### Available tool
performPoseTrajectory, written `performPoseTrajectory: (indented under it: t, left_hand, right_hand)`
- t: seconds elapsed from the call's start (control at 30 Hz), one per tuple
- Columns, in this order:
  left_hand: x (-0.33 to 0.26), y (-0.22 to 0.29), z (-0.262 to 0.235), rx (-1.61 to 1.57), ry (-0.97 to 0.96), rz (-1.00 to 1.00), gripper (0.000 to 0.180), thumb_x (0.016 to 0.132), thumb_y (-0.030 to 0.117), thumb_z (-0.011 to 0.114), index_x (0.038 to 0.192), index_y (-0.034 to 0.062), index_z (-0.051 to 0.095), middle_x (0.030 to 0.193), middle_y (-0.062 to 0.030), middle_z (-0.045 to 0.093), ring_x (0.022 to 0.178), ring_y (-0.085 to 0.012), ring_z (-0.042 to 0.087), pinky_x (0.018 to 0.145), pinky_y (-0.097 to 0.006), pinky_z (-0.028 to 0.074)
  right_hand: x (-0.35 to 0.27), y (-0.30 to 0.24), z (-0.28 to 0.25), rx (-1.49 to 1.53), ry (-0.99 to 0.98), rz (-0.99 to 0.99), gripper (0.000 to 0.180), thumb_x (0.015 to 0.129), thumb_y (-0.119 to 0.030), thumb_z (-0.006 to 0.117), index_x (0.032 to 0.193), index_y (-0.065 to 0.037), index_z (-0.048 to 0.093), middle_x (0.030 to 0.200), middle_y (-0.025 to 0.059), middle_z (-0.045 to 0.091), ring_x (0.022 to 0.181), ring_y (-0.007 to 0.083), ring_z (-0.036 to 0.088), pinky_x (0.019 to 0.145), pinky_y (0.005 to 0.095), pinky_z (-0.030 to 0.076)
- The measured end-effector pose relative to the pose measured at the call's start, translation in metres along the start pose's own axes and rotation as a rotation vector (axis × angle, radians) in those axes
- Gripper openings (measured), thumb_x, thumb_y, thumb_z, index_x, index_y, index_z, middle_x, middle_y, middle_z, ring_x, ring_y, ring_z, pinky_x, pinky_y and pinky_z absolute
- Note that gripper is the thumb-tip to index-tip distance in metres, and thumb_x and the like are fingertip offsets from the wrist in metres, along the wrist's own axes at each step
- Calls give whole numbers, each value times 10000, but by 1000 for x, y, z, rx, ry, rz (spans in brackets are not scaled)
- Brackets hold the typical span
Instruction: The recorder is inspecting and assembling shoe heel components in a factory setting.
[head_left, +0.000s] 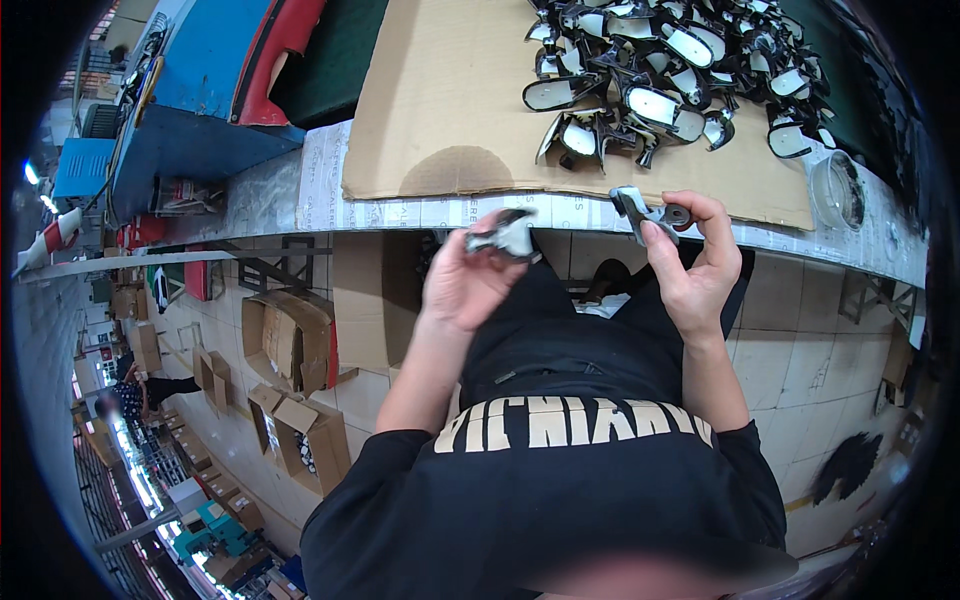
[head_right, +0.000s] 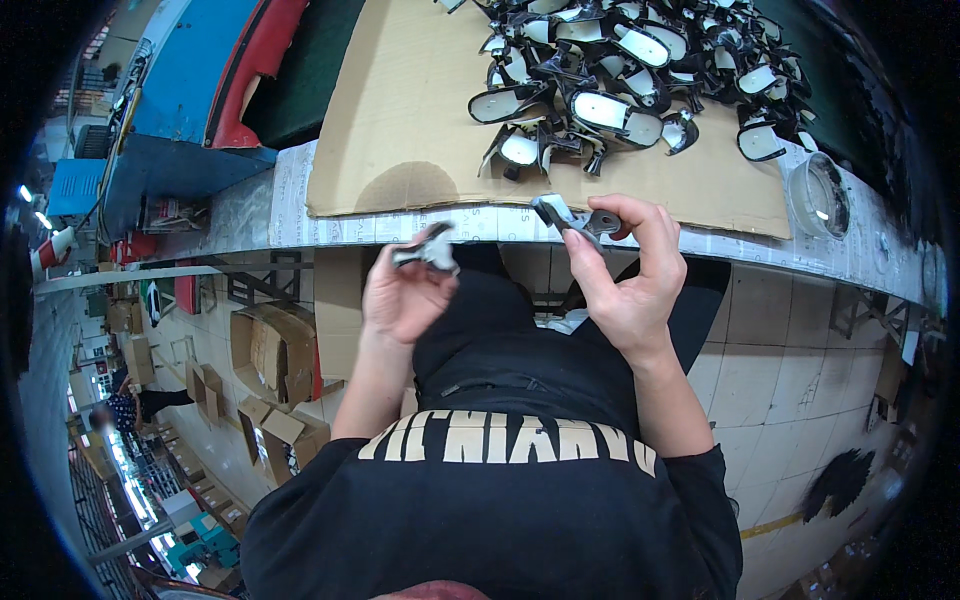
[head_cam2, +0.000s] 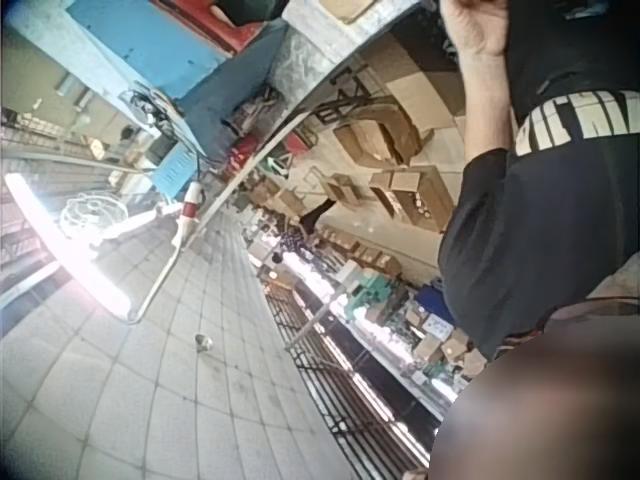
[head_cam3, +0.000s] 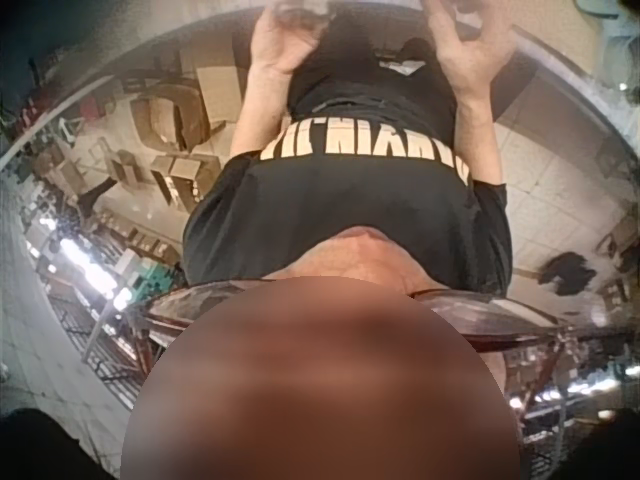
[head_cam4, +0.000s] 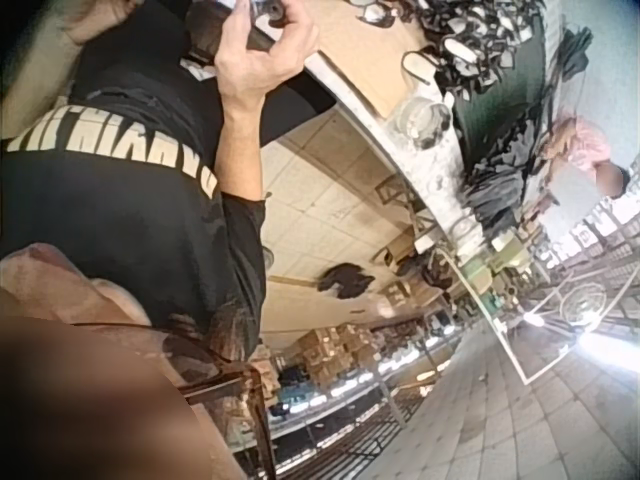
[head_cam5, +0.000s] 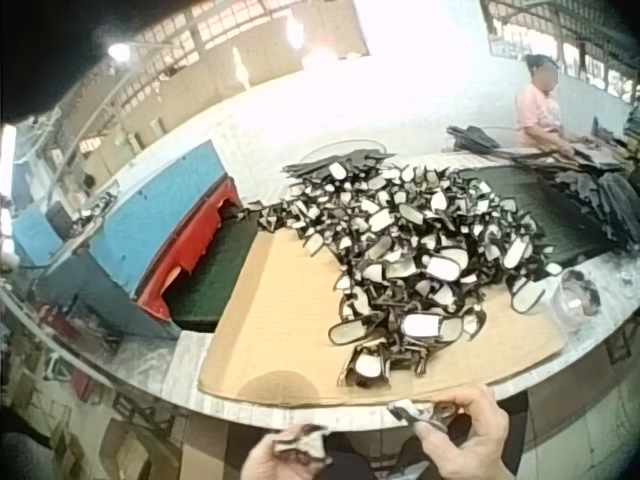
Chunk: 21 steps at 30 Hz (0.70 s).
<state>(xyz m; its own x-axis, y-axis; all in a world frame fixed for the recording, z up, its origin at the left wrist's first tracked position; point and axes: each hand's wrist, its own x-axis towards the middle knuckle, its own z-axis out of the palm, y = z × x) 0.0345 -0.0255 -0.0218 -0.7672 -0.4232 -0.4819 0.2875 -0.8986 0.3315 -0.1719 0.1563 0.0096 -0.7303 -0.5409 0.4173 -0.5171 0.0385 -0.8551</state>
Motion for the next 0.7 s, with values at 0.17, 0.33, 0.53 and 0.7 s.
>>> performPoseTrajectory:
  t: [0.17,0.33,0.53,0.7]
  left_hand:
    - [-31,86,-38,1270,285,478,185,923,58,648,1038,-12,776,991,-66,749,884,-119,669,801,-247,513]
    - [-23,96,-25,1574,330,758,166,902,54,729,1041,-29,765,990,-93,746,906,-141,684,834,-263,523]
    - [78,40,41,1373,-78,788,238,921,107,735,1130,-5,750,963,-84,724,919,-144,689,827,-267,540]
    - [176,45,64,1881,133,1014,325,898,269,746,1148,64,767,971,-144,747,876,-253,715,814,-348,549]
  right_hand:
    - [3,7,-3,25,19,45,321,784,-56,803,1084,-43,689,913,49,653,837,173,557,776,301,462]
    - [5,10,4,75,6,78,325,791,-62,809,1093,-47,690,924,44,657,849,163,556,791,297,466]
    - [-1,2,5,68,-5,57,321,794,-66,809,1090,-49,689,913,48,651,838,164,549,789,296,464]
    - [-13,3,-6,51,8,120,308,795,-71,809,1075,-44,685,909,49,650,850,167,566,785,296,471]
